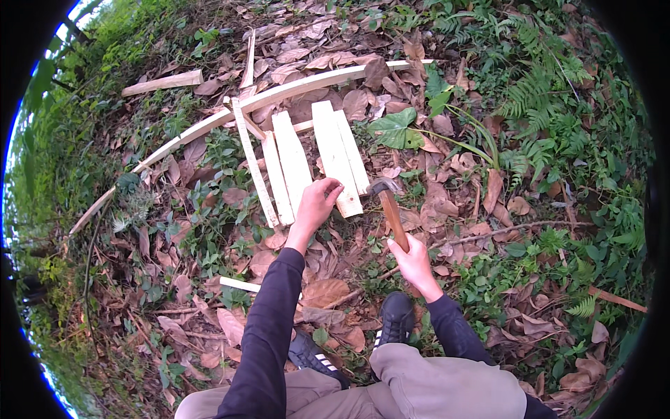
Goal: The person sits on the ground in a forest and uses a hammer to drive nails into a small wooden frame structure. The person repeatedly positions the frame, hammers nails into the joints, and adjusts the wood pieces to assemble the structure.
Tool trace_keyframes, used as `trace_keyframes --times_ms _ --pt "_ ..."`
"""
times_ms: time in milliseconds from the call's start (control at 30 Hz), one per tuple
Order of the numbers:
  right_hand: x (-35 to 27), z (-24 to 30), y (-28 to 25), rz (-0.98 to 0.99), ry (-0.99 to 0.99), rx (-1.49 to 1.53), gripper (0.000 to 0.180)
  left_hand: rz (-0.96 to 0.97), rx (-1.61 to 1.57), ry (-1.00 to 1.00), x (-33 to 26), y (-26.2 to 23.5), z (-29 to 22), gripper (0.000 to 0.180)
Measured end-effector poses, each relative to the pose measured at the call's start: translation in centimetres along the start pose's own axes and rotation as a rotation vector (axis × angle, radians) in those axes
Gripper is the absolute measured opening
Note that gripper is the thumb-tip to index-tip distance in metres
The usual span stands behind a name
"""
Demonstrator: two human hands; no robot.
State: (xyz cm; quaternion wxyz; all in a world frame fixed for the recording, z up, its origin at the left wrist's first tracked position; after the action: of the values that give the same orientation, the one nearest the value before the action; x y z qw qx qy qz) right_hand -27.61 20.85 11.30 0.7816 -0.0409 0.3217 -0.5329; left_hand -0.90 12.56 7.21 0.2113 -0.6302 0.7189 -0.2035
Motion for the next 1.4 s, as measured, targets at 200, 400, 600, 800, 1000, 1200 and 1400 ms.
trace_keyframes --times_ms 200,400,600,800,1000,1200,1400 --pt "-0.2 0.0 -0.2 0.0 0.025 0.008 0.034 0.066 0.035 0.036 0.5 0.9 -0.4 0.018" --pt "-0.3 0.3 0.2 0.026 0.046 -0.015 0.036 0.069 0.064 0.058 0.4 1.2 0.1 0.017" --pt "0.0 1.8 0.5 0.038 0.007 -0.068 0.032 -0.015 0.052 0.09 -0.1 1.5 -0.4 0.017" --pt "0.8 2.4 1.2 0.044 -0.161 -0.167 0.034 -0.083 0.048 0.148 -1.1 2.0 -0.8 0.014" --pt "0.6 2.4 1.0 0.02 -0.102 -0.145 0.035 -0.075 0.013 0.14 -1.2 1.7 -0.3 0.013" --pt "0.4 2.7 0.3 0.001 -0.092 -0.173 0.035 -0.091 0.023 0.122 -1.2 1.7 -0.4 0.013" --pt "0.2 3.4 0.9 0.016 -0.096 -0.193 0.037 -0.07 -0.008 0.094 -1.1 1.8 0.1 0.012"
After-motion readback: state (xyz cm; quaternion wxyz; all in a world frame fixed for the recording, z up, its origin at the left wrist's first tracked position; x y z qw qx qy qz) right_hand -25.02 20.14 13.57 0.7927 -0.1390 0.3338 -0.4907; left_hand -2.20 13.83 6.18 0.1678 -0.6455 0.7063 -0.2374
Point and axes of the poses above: each hand's wrist, its own x-axis towards the middle knuckle, its own y-axis out of the palm, z = x × y, the point moved 6 cm from there along x, towards the middle knuckle, and after that the axes turned 11 degrees about z, right-handed, at the moved point
